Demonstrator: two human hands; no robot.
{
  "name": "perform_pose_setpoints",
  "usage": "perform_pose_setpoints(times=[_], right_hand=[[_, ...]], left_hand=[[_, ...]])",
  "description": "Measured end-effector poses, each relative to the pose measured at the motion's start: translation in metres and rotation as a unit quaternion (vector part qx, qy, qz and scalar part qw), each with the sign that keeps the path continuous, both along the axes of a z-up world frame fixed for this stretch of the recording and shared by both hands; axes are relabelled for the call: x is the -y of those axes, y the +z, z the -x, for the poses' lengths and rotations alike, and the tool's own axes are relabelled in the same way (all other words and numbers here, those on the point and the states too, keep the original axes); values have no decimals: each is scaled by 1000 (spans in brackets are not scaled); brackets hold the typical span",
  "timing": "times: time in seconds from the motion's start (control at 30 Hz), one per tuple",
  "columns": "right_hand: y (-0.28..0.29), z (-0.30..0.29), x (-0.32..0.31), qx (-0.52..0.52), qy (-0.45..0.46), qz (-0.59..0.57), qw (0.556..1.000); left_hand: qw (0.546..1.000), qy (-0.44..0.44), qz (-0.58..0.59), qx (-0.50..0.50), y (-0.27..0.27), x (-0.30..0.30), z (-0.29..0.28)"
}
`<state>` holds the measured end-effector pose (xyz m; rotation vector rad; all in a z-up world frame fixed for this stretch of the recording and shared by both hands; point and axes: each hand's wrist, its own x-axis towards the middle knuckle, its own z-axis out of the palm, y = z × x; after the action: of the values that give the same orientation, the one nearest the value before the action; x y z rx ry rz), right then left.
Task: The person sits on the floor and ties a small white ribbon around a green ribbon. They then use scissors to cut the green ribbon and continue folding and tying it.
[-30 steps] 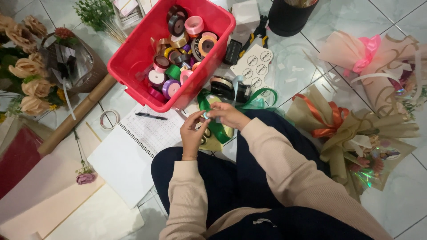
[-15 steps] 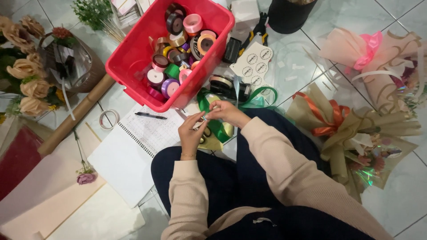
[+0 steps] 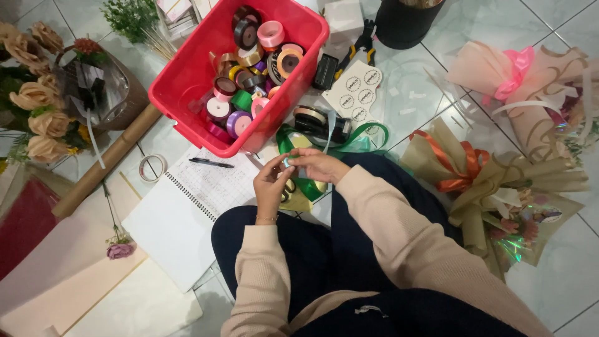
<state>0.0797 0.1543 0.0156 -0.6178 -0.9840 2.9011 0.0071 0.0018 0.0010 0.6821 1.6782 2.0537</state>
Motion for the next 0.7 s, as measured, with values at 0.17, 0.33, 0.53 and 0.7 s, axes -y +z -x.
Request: perform_pose_setpoints(times=[0.17,0.33,0.53,0.7], right_hand=[[-38,3,-8,-10,14,-18,1000],[-57,4,-16,19,21,-160,987],[-74,6,-17,40,30,-261,964],[-21,2,-10,25,10,-73,997]], left_hand=[[999,10,33,7,-5,3,4],[966,27,93,-238,14,6,14],[938,23,114,-327,22,3,11],[989,-4,65,-136,-9,3,12]])
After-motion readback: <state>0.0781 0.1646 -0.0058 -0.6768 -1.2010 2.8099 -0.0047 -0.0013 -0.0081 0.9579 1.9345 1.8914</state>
